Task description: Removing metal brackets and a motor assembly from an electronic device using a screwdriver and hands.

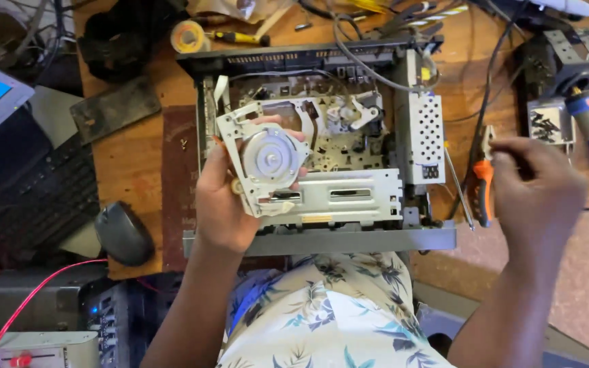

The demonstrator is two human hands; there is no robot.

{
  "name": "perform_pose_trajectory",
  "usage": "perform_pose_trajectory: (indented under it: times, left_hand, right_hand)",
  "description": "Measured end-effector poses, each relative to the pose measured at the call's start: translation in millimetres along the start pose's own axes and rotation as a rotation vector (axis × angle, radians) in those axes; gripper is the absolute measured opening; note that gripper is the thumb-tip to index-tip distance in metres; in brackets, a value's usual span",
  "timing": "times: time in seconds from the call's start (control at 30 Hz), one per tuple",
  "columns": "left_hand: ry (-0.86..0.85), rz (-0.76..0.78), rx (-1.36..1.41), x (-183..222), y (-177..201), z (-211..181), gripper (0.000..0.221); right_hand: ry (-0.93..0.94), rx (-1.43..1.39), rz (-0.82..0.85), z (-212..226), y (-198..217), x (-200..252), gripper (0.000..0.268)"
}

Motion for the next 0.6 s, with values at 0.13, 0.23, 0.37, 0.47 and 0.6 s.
perform_pose_trajectory:
  times: [0.13, 0.23, 0.37, 0.47, 0.6]
  left_hand:
    - [-0.015, 0.021, 0.014, -3, 3, 5, 0.074]
    - [-0.036, -0.011, -0.016, -1, 6, 2, 0.081]
    - [0.046, 0.014, 0.015, -8, 3, 4, 0.066]
    - [0.084, 0.019, 0.119, -15, 3, 5, 0.067]
    - [0.055, -0.011, 0.061, -19, -1, -6, 0.044]
  right_hand:
    - [-0.017, 0.041, 0.116, 6, -31, -4, 0.022]
    - [0.087, 0.192, 0.211, 5, -69, -10, 0.042]
    - [0.003, 0.314, 0.272, -6, -87, -24, 0.045]
    - [0.087, 0.241, 0.184, -12, -68, -28, 0.040]
    - [0.029, -0.223, 0.166, -37, -50, -28, 0.034]
Point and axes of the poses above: each hand's wrist, its own x-axis away from the middle knuckle, its own y-axis out of the back of the hand, z = x × y, the point moved 10 cm from there along -x, towards the middle knuckle
